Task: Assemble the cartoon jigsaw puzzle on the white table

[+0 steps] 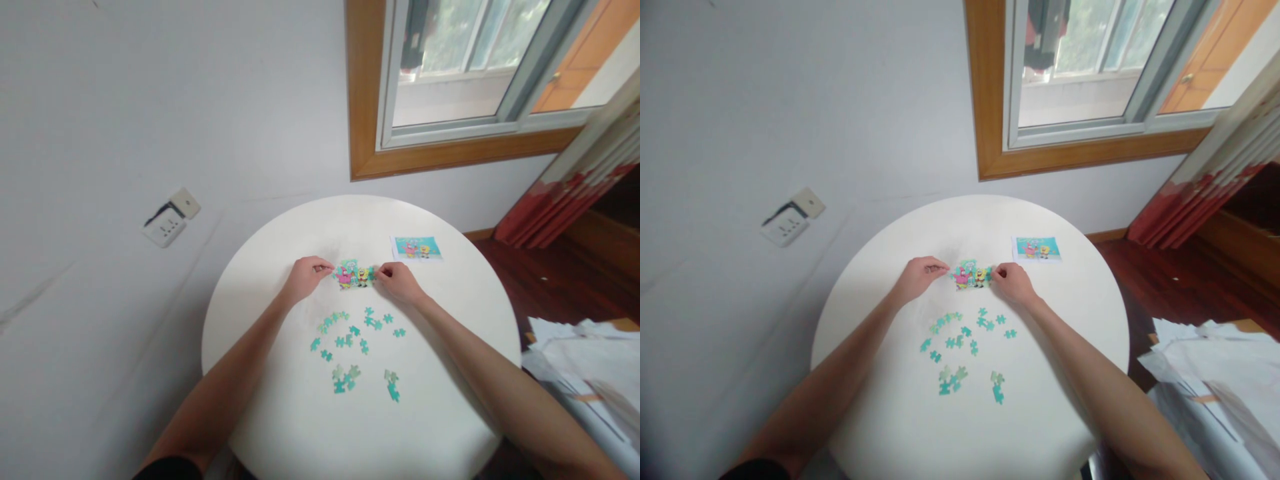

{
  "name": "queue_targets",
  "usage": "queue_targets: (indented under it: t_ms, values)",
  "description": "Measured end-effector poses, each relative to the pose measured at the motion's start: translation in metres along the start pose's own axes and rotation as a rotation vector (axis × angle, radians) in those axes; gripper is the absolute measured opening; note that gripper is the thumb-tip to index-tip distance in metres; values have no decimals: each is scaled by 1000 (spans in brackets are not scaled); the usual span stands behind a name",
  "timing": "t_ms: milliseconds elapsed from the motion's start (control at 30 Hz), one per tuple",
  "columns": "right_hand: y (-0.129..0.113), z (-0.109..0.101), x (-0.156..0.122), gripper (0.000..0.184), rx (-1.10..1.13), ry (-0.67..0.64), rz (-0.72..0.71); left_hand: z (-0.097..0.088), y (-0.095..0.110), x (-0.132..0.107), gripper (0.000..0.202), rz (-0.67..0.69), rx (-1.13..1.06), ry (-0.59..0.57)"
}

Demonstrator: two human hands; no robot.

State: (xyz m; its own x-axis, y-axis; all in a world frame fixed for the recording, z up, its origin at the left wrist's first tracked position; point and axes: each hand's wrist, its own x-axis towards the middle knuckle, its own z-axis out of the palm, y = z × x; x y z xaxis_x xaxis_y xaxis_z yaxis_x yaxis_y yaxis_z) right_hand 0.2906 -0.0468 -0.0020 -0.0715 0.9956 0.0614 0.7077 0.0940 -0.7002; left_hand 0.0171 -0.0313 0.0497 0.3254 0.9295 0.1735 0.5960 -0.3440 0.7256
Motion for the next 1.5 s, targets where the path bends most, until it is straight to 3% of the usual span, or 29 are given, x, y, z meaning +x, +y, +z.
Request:
queue_targets:
  t_ms: [133, 333, 533, 700, 1100, 1333, 1500]
  values:
    - [-2, -1, -1, 25, -3, 3, 4, 5, -4, 0, 9, -105, -185, 8]
    - [-3, -2, -2, 25, -7, 12, 6, 19, -8, -6, 14, -176, -327, -105]
    - [-1, -1, -1, 24, -6, 1, 1, 22, -14, -5, 19, -143, -147, -173]
    - [-1, -1, -1, 24, -7, 7, -4, 27, -16, -6, 20, -149, -148, -202]
    - [-2, -1, -1, 25, -20, 1, -2, 35, -13, -6, 11, -215, 29, -119]
    - [-2, -1, -1, 24, -25, 7, -8, 40, -19, -6, 7, -170, 60, -99]
    - [-2, -1, -1, 24, -31, 10, 3, 35, -16, -3, 12, -184, 60, -58]
